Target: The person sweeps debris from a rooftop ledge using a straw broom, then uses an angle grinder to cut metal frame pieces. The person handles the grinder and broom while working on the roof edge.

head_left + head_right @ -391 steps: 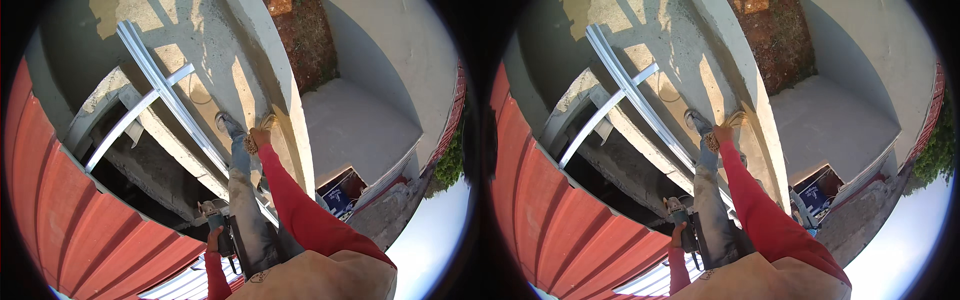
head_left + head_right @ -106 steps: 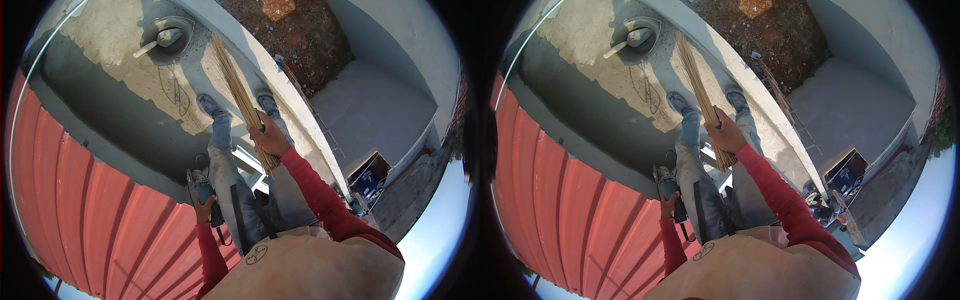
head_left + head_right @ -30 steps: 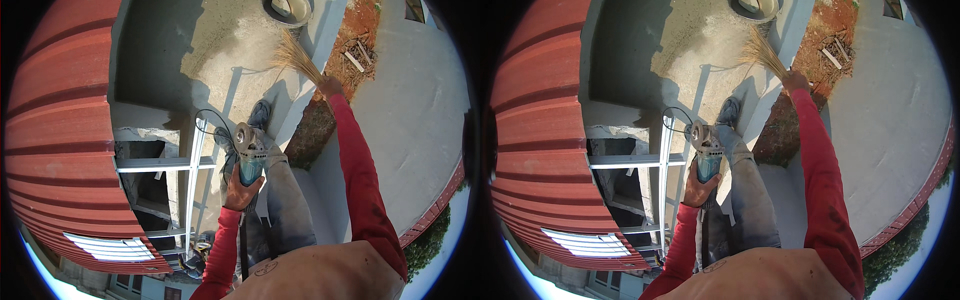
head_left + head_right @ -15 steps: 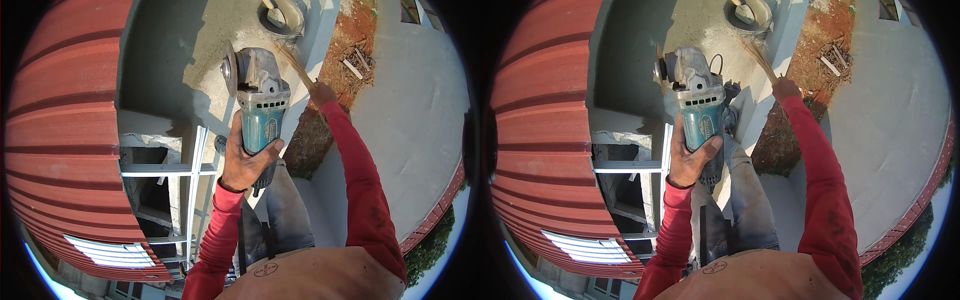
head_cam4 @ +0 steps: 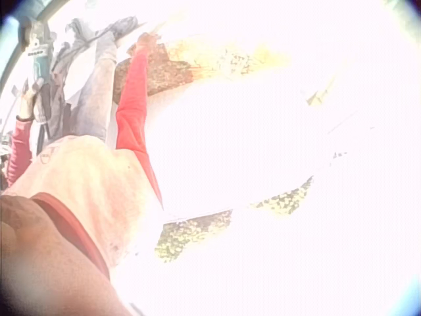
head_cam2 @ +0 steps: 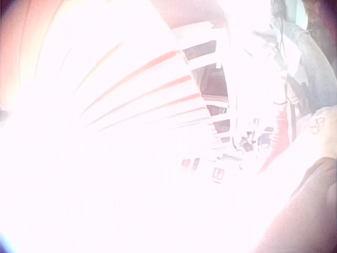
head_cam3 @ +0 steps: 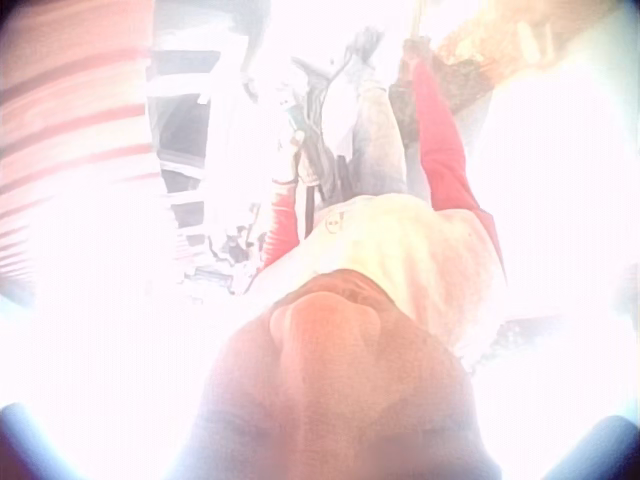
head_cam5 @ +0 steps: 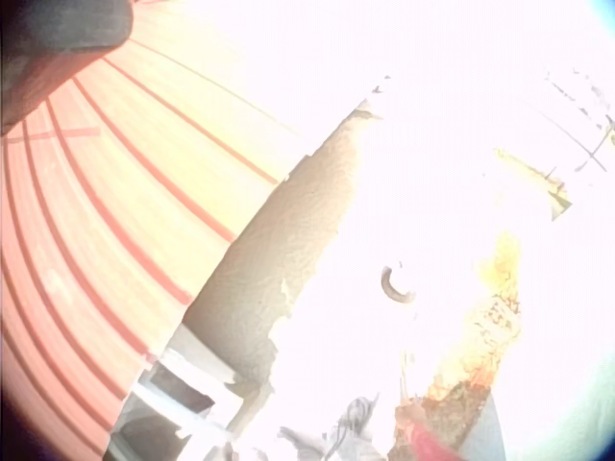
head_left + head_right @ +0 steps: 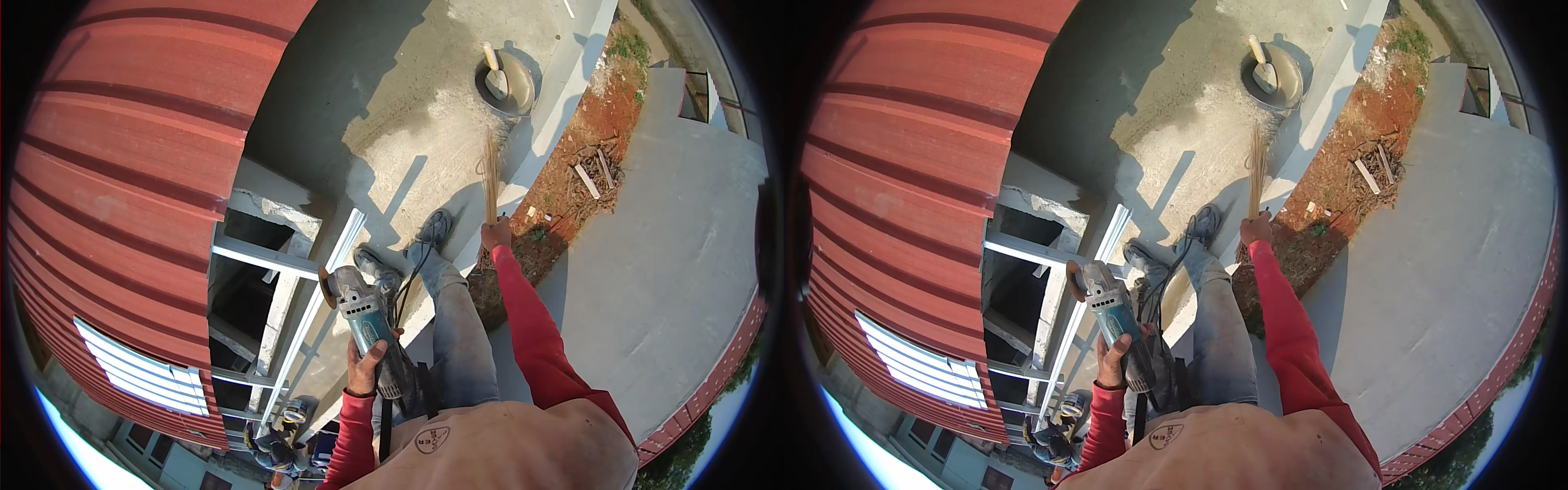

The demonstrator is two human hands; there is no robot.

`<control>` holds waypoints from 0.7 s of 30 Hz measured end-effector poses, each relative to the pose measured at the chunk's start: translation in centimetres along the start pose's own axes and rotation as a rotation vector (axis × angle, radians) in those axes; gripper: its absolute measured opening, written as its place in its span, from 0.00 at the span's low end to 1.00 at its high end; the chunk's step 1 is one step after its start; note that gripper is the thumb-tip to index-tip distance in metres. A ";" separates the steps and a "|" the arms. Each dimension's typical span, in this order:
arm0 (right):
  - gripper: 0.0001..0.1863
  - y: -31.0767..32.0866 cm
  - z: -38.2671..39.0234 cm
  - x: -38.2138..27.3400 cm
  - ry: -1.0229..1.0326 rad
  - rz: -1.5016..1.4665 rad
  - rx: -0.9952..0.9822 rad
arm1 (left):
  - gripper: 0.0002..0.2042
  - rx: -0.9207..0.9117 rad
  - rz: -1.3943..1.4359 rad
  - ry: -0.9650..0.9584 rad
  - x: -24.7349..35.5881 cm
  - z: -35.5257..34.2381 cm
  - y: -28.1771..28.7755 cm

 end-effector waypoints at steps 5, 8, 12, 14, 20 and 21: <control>0.40 -2.2 -1.4 1.5 -0.124 0.190 0.157 | 0.27 0.017 0.074 -0.042 0.5 2.7 4.3; 0.32 -4.7 4.6 -3.6 0.271 0.192 0.082 | 0.31 -0.048 0.239 -0.081 1.8 5.9 7.3; 0.27 -13.4 23.4 -10.2 0.050 -0.209 -0.674 | 0.32 -0.027 0.381 -0.230 3.9 10.4 12.4; 0.31 -15.0 33.7 -12.3 -0.215 -0.436 -0.907 | 0.33 -0.077 0.411 -0.243 4.0 11.9 13.9; 0.28 -20.0 49.2 -21.1 0.021 -0.771 -1.416 | 0.35 0.079 0.317 -0.507 3.8 16.6 21.3; 0.26 -21.5 49.7 -21.5 -0.006 -0.677 -1.447 | 0.35 0.133 0.293 -0.553 4.3 18.6 23.0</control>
Point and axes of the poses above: each hand's wrist, its own z-axis away from the middle knuckle, its own y-axis out of the back of the hand, x = y × z, the point moved 8 cm from there along -z, towards the middle knuckle, and after that the axes turned 3 degrees about -x, right-handed, at the moved point
